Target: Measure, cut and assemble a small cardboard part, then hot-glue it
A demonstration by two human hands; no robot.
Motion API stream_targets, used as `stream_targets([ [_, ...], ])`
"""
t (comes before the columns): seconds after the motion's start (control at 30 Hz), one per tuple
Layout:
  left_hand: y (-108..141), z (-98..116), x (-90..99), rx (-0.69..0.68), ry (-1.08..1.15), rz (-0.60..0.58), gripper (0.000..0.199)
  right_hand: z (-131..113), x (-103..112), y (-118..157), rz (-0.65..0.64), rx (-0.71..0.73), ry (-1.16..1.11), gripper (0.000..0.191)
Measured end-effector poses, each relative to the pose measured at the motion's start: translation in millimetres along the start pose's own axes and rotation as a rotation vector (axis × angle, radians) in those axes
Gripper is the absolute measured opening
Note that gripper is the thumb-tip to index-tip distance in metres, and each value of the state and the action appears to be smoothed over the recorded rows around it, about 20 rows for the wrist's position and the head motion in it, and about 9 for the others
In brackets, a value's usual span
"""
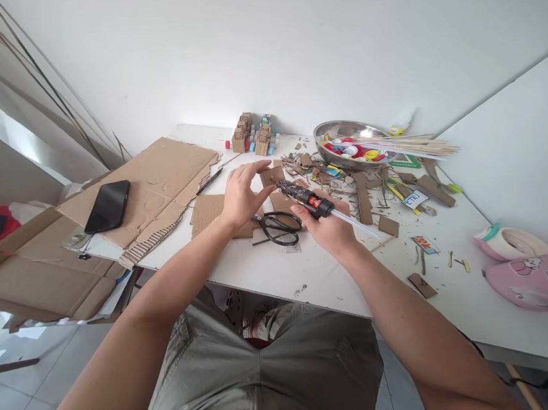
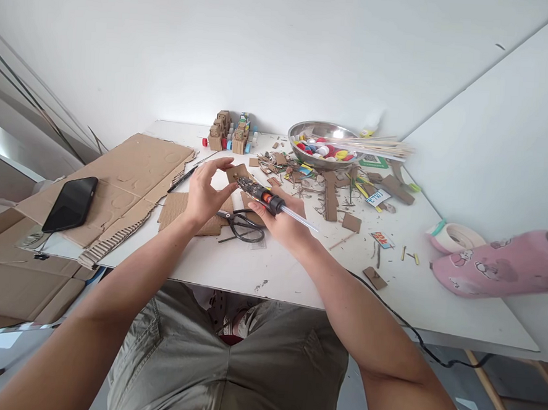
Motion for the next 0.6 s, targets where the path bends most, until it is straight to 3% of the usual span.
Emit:
stream_targets([
  [0.6, -0.2, -3.0, -1.6, -0.005, -0.019, 0.003, 0.039, 0.6, 7.5, -2.8, 0.057, 0.024, -0.006, 0.050],
])
Point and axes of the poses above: each hand's wrist, its own y-axis away from the middle knuckle, its own x-axis out of the back of the hand, z = x × y, the point moved 10 cm from there along -y, towards the middle knuckle, and after that the axes turned 8 degrees about -y, right-handed, at the moved point
